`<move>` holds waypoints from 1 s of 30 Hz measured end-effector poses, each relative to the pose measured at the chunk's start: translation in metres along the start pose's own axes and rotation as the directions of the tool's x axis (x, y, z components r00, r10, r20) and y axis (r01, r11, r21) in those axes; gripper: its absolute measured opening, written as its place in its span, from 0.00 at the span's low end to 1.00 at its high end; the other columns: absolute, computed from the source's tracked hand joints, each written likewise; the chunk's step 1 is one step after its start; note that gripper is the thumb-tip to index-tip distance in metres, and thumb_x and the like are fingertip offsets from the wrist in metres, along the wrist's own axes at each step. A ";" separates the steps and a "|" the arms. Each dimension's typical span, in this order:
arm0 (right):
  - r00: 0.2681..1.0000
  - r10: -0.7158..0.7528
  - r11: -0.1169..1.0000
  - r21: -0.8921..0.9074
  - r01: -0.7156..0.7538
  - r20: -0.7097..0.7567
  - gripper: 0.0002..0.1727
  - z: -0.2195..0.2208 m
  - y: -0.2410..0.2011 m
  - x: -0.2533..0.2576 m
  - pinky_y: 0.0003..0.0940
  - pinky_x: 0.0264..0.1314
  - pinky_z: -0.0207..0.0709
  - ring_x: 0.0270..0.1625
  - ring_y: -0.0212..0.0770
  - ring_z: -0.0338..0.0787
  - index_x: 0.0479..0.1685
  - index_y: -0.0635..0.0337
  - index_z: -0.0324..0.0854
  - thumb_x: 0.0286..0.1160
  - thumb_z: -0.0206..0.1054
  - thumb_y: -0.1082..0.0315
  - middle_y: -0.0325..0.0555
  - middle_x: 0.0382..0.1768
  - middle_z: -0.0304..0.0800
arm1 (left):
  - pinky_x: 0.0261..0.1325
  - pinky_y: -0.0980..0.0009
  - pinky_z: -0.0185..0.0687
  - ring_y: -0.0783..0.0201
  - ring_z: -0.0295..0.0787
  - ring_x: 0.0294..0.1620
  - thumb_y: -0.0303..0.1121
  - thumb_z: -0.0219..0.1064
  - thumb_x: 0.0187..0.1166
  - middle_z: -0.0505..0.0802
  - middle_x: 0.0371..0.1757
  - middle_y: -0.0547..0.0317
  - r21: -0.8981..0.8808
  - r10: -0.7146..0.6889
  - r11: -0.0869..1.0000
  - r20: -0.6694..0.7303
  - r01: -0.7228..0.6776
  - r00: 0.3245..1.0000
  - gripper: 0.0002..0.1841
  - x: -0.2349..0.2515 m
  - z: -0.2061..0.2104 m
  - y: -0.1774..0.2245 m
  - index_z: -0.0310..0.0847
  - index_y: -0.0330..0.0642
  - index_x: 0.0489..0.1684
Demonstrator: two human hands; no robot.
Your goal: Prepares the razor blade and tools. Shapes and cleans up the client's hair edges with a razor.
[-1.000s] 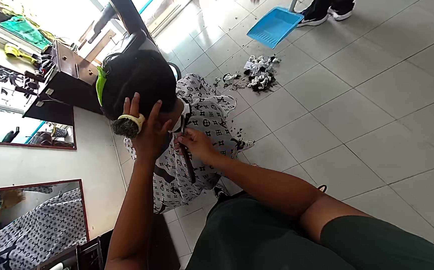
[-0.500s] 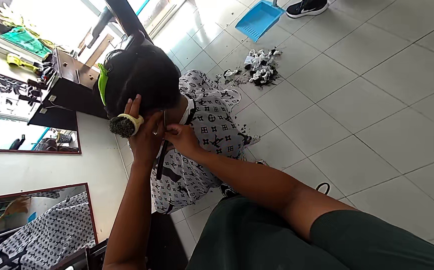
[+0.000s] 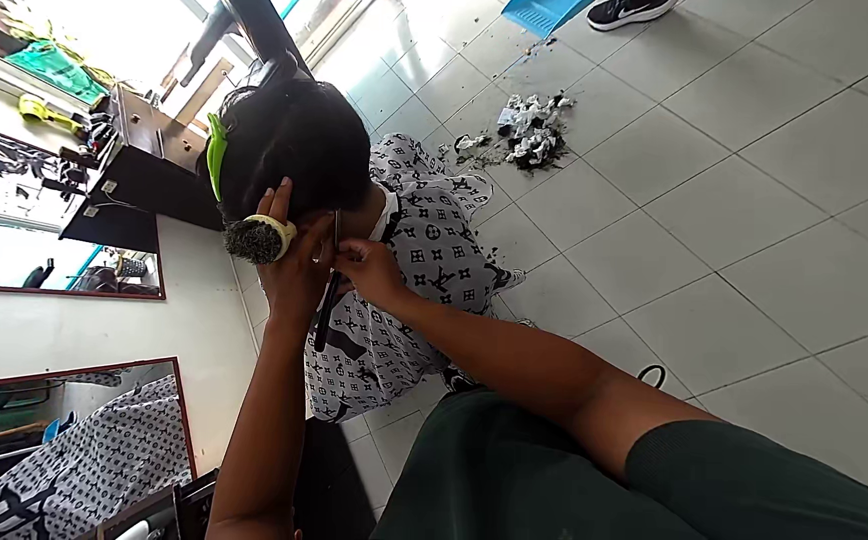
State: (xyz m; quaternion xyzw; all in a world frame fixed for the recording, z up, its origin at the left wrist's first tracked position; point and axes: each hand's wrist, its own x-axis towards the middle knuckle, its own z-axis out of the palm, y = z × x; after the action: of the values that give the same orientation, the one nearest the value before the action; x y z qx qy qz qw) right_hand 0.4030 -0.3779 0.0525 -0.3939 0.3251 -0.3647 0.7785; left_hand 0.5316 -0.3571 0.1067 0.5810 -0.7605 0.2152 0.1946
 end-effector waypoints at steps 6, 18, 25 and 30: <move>1.000 0.008 0.999 0.048 -0.008 -0.006 0.09 -0.001 0.004 0.002 0.38 0.40 0.94 0.38 0.41 0.95 0.52 0.71 0.83 0.82 0.69 0.72 0.55 0.45 0.90 | 0.90 0.47 0.51 0.37 0.59 0.91 0.37 0.71 0.80 0.74 0.85 0.37 0.015 -0.004 1.000 0.022 0.004 1.000 0.12 0.001 -0.002 0.000 0.94 0.52 0.56; 1.000 0.020 0.995 0.097 -0.020 -0.004 0.10 -0.003 0.005 -0.004 0.40 0.40 0.94 0.36 0.43 0.95 0.54 0.70 0.81 0.84 0.66 0.71 0.56 0.44 0.89 | 0.90 0.46 0.52 0.37 0.62 0.89 0.38 0.73 0.78 0.77 0.83 0.37 0.011 0.002 1.000 -0.005 -0.002 1.000 0.11 0.002 -0.001 0.000 0.95 0.51 0.53; 0.999 0.033 0.992 0.126 -0.032 -0.009 0.09 -0.001 0.006 0.002 0.37 0.40 0.94 0.36 0.41 0.95 0.51 0.71 0.82 0.83 0.67 0.72 0.54 0.43 0.90 | 0.90 0.46 0.52 0.37 0.62 0.89 0.38 0.72 0.79 0.77 0.83 0.37 0.009 0.003 1.000 -0.006 -0.003 1.000 0.11 0.002 -0.001 -0.001 0.95 0.50 0.53; 0.999 0.053 0.983 0.174 -0.051 -0.006 0.10 -0.004 0.007 0.001 0.38 0.38 0.93 0.35 0.42 0.95 0.52 0.71 0.81 0.83 0.67 0.71 0.55 0.42 0.90 | 0.90 0.46 0.52 0.37 0.62 0.89 0.38 0.72 0.78 0.76 0.83 0.37 0.005 0.004 1.000 -0.003 -0.004 1.000 0.11 0.002 -0.002 -0.001 0.95 0.51 0.54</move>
State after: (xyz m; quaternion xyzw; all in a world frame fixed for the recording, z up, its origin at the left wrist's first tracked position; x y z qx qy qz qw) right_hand 0.4027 -0.3768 0.0446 -0.3141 0.3064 -0.3733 0.8174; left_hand 0.5323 -0.3580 0.1091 0.5795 -0.7609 0.2184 0.1939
